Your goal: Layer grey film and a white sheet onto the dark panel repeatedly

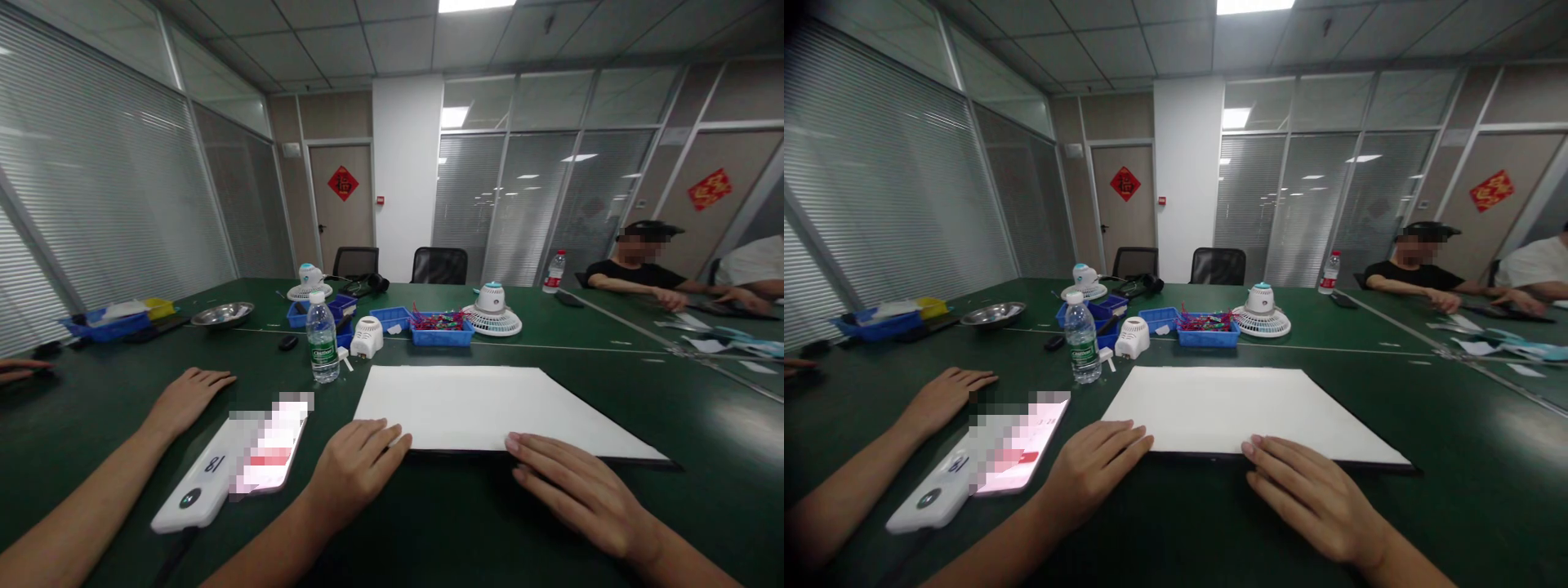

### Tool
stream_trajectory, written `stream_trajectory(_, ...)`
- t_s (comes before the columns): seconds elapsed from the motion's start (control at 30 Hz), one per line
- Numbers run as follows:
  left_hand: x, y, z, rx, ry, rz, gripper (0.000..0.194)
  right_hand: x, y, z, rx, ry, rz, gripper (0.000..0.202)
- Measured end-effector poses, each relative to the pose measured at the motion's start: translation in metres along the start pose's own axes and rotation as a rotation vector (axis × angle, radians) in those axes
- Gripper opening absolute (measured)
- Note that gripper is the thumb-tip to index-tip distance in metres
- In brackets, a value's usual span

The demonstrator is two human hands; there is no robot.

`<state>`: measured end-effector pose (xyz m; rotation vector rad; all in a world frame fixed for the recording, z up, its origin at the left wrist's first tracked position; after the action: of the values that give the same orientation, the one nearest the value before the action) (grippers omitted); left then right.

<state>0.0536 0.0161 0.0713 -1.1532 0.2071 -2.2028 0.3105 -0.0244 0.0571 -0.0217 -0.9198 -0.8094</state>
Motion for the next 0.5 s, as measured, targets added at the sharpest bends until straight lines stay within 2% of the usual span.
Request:
stream_trajectory(0.13, 0.008, 0.008, 0.005, -0.041, 0.096, -0.005, 0.022, -0.007, 0.007, -0.013, -0.108, 0.066, -0.056, 0.046)
stream_trajectory(0.27, 0.016, 0.012, 0.008, -0.050, 0.175, -0.026, 0.021, 0.001, 0.007, -0.016, -0.160, 0.121, -0.080, 0.046)
stream_trajectory(0.4, 0.025, 0.001, 0.000, 0.075, 0.262, -0.066, 0.031, 0.024, 0.012, -0.005, -0.202, 0.131, -0.134, 0.046)
stream_trajectory(0.5, 0.029, -0.016, -0.015, 0.291, 0.363, -0.109, 0.053, 0.047, 0.018, -0.007, -0.291, 0.098, -0.174, 0.046)
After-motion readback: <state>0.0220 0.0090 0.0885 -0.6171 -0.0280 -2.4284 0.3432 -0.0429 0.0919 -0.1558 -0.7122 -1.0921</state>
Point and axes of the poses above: each hand's wrist, its own z-axis towards the middle knuckle, its own x-axis out of the back of the hand, y = z × x, the point moved 8 cm from there along z, towards the middle knuckle, and after that the axes turned 9 degrees about -x, right-handed, at the moved point
